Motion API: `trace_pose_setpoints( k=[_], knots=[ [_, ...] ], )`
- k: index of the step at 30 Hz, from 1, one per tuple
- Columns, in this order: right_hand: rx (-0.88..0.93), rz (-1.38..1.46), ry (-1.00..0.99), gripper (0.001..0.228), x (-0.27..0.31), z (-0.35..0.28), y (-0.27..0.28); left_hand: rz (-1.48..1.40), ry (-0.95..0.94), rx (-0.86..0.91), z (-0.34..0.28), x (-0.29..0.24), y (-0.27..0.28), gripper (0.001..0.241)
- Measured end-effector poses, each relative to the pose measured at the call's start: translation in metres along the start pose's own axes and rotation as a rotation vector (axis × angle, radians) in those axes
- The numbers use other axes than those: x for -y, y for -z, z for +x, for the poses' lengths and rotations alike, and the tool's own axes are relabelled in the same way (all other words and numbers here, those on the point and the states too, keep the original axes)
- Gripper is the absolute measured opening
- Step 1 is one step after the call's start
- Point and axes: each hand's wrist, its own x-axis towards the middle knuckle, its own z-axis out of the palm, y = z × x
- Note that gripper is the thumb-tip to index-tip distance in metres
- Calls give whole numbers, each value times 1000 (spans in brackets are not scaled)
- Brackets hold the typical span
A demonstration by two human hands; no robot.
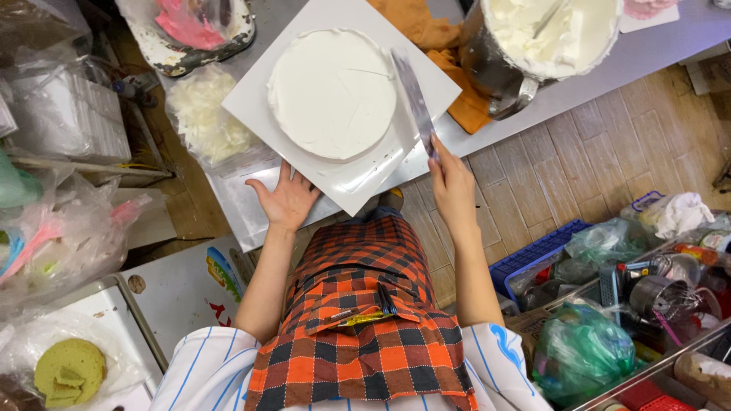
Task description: The person smooths the white frosting on a round cake using a metal spatula. They then wipe the spatula and their hands with an orange cloth and continue to smooth the cake surface. The person also wipes the metal countertop with the cloth.
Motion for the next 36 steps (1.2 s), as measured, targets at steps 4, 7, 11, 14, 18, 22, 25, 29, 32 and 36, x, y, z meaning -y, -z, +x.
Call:
trace_pose_setpoints(
  k=[4,7,11,14,18,22,25,29,32,36],
  knots=[
    [30,-37,65,43,-1,30,-16,-95,-9,35,-1,-4,3,133],
    [85,-107,80,42,2,36,-26,-82,-28,63,-1,-5,5,130],
    [172,-69,211,43,18,24,-37,-58,-37,29,-4,4,9,129],
    [481,116,-25,40,28,13,-34,-30,31,-40,-5,20,9,131],
    [405,594,-272,42,11,24,-11,62,55,100,-12,35,9,136],
    [-322,144,130,47,-45,75,22,10,30,-11,-14,30,13,139],
    [-467,-215,149,48,-86,79,38,20,13,-19,-12,19,16,139],
    [-390,-292,95,44,-102,19,35,26,-28,-12,-14,9,22,137],
    [-333,-233,-40,44,-84,-48,41,-126,-39,23,-14,12,22,140],
    [-276,-52,-221,37,-52,-83,45,77,-81,-66,-11,26,16,135]
  ],
)
